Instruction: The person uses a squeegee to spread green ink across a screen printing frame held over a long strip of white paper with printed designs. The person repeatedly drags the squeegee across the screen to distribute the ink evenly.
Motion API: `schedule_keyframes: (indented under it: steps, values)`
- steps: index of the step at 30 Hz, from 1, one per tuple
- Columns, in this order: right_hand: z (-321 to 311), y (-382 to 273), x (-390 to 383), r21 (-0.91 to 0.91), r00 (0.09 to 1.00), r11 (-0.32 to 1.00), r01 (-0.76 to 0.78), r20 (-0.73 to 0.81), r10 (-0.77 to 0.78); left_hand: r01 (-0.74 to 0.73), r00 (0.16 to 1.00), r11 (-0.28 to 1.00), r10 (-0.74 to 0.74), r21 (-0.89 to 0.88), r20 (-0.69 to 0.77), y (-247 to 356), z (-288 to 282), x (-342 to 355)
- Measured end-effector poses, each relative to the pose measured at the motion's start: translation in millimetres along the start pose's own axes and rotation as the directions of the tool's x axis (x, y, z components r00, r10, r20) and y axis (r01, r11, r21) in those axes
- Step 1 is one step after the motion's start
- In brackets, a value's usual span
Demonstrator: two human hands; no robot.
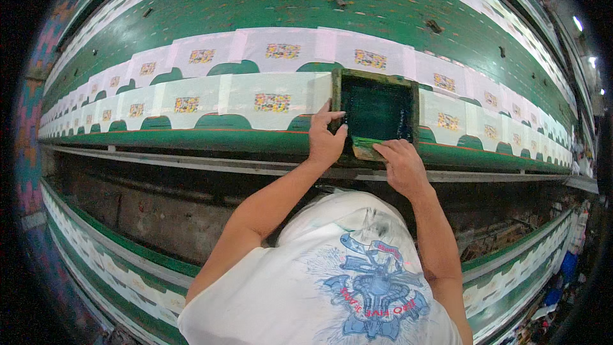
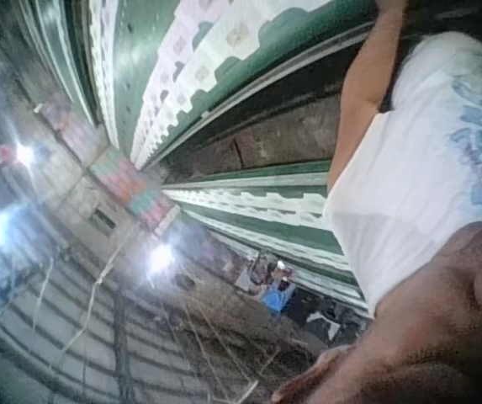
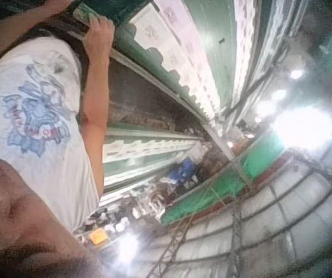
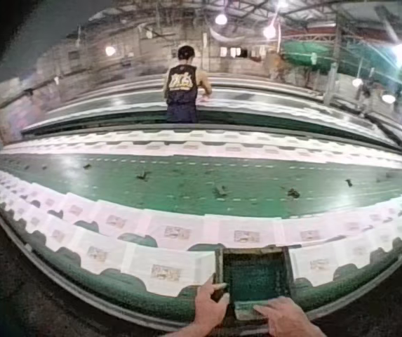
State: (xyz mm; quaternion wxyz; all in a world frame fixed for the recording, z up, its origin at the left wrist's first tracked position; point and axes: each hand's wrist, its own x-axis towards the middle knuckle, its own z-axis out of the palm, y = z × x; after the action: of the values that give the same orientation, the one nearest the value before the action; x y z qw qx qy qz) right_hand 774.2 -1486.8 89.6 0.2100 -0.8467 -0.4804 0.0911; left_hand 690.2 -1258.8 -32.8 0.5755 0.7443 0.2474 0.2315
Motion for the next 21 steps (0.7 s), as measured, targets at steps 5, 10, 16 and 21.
schedule_keyframes:
  steps: [5,10,16,21]
  values:
    - [0.3,19.7,-9.6,0.150,0.996,0.989,0.021,-0.091,-0.008,-0.118,0.993,0.987,0.118,0.111,0.013,-6.8,2.1,1.9]
    - [-1.4,47.3,-34.0,0.092,0.950,0.993,0.072,-0.310,-0.040,-0.083,0.996,0.997,0.083,0.008,-0.026,16.2,14.2,-2.1]
    - [-25.2,112.0,-81.4,0.161,0.922,0.985,0.057,-0.386,0.010,-0.174,0.985,0.985,0.174,-0.008,-0.012,46.6,94.3,-10.9]
    - [-47.0,186.1,-132.8,0.097,0.919,0.994,0.053,-0.394,-0.011,-0.154,0.988,0.988,0.154,0.033,-0.013,52.4,185.7,-24.2]
